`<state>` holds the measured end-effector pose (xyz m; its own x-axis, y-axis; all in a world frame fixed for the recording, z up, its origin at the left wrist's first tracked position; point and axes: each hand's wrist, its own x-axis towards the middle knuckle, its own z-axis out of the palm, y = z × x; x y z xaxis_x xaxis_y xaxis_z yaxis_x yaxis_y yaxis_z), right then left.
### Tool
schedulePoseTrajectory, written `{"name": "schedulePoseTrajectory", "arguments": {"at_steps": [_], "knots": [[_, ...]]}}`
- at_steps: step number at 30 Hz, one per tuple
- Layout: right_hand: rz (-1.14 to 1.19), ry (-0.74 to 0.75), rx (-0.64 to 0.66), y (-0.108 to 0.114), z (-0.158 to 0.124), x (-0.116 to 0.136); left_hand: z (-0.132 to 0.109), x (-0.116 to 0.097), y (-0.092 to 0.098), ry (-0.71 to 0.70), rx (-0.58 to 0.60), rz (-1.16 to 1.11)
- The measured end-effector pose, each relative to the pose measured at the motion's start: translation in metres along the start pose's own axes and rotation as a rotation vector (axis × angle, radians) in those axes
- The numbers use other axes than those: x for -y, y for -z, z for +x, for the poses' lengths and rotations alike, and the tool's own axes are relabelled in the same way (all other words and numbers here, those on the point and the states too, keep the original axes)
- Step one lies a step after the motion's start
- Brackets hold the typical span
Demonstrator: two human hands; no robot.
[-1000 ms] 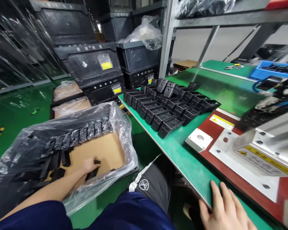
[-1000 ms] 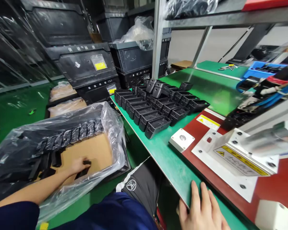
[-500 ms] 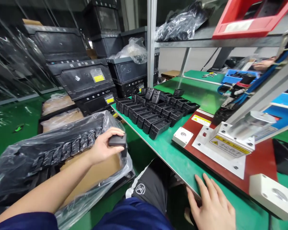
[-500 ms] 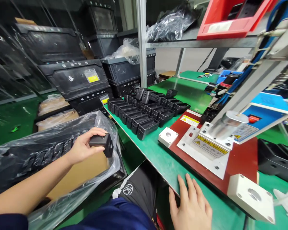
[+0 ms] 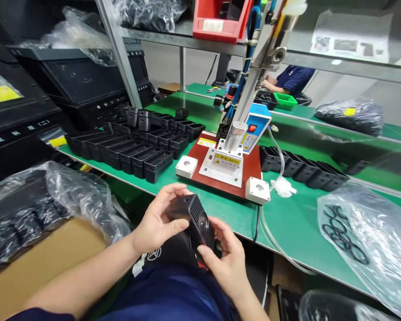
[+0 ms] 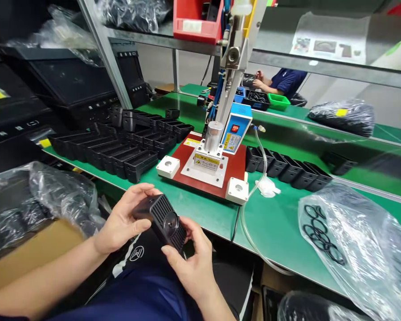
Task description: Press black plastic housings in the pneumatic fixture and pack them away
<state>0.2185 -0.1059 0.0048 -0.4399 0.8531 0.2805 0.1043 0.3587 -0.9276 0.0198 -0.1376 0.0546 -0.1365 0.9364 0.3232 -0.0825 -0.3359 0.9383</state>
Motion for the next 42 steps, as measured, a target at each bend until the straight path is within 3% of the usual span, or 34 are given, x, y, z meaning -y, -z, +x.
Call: {"name": "schedulePoseTrajectory", "arguments": {"at_steps": [4, 8, 15, 20, 25, 31, 35, 38, 42], "knots": [[0.069, -0.088, -0.170, 0.017, 0.003, 0.013, 0.004, 0.004, -0.001, 0.322, 0.106, -0.017], [0.105, -0.108, -0.178, 0.026, 0.011, 0.024, -0.004, 0.012, -0.008, 0.640, 0.217, -0.240], [0.332, -0.237, -0.111, 0.024, 0.011, 0.015, -0.008, 0.025, -0.023, 1.125, -0.016, -0.697], [0.285, -0.292, -0.120, 0.024, 0.011, 0.011, -0.006, 0.027, -0.027, 1.231, -0.094, -0.780], [0.309, -0.331, -0.123, 0.025, 0.013, 0.007, -0.010, 0.033, -0.025, 1.172, -0.071, -0.715], [0.325, -0.350, -0.143, 0.030, 0.011, -0.001, -0.019, 0.028, -0.019, 0.621, 0.011, -0.284], [0.212, -0.235, -0.139, 0.032, 0.011, -0.002, -0.023, 0.027, -0.013, 0.348, 0.152, -0.020], [0.134, -0.133, -0.142, 0.032, 0.013, 0.001, -0.026, 0.030, -0.010, 0.286, 0.206, 0.049], [0.052, -0.041, -0.152, 0.032, 0.014, 0.005, -0.027, 0.031, -0.011, 0.328, 0.213, 0.096]]}}
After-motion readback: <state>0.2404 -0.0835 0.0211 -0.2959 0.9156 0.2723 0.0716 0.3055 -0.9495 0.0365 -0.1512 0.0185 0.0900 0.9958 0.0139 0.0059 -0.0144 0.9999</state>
